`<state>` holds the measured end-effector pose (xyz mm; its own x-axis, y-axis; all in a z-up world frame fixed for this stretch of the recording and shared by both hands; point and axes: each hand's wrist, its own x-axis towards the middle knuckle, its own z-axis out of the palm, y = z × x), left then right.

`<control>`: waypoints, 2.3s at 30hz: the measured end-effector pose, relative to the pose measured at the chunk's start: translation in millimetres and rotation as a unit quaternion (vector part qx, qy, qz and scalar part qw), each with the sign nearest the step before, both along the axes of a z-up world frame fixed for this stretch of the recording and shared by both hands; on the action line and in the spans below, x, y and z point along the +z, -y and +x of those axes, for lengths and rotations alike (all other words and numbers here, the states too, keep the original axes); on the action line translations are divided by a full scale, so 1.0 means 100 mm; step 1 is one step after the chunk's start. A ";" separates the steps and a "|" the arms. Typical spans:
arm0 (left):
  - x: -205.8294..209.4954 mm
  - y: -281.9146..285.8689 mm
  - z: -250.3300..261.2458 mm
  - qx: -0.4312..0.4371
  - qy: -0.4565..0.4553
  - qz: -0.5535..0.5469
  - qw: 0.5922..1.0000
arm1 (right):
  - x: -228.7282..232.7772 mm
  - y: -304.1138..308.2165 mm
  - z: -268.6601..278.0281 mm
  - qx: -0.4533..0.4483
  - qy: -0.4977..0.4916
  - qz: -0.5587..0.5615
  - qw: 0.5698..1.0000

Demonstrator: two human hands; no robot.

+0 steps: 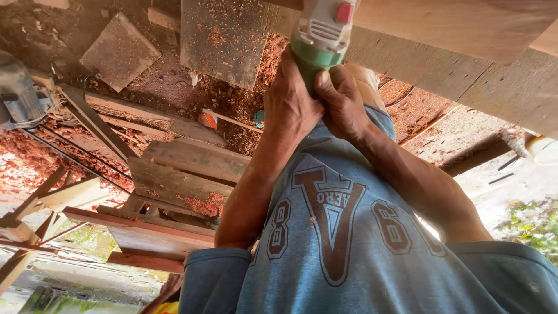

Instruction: Sanding a wooden board using a power sander to smooth the surface.

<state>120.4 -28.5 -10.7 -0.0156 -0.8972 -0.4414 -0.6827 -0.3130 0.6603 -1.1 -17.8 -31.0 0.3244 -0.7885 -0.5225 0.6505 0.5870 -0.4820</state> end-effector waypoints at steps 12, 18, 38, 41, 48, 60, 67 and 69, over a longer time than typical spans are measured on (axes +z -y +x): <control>0.10 0.17 0.49 0.029 -0.002 0.040 0.999 | 0.00 0.13 0.51 -0.006 0.016 -0.029 0.999; 0.13 0.17 0.72 0.042 0.013 -0.023 0.999 | -0.04 0.19 0.77 0.009 0.011 -0.058 0.998; 0.03 -0.15 0.01 -0.031 -0.043 -0.029 0.998 | -0.04 -0.24 -0.04 -0.021 -0.032 0.051 0.998; 0.01 -0.12 0.10 -0.027 -0.034 -0.034 0.998 | -0.12 -0.21 0.07 -0.022 -0.022 0.040 0.999; -0.07 0.02 0.50 0.000 0.001 -0.023 1.000 | 0.01 0.11 0.50 0.004 0.007 -0.045 0.999; 0.27 0.36 0.90 0.057 -0.008 -0.039 0.998 | -0.04 0.34 1.03 0.028 -0.055 -0.084 0.995; 0.34 0.45 0.41 0.026 -0.023 -0.048 0.998 | 0.12 0.41 0.53 0.065 -0.181 -0.104 0.976; 0.37 0.45 0.23 0.014 -0.041 -0.076 0.996 | 0.12 0.38 0.38 0.035 -0.166 -0.115 0.979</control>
<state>142.9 -73.1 26.5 -0.0196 -0.9541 -0.2989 -0.6170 -0.2236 0.7545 36.7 -55.4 -19.3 0.2236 -0.8794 -0.4203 0.3978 0.4760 -0.7843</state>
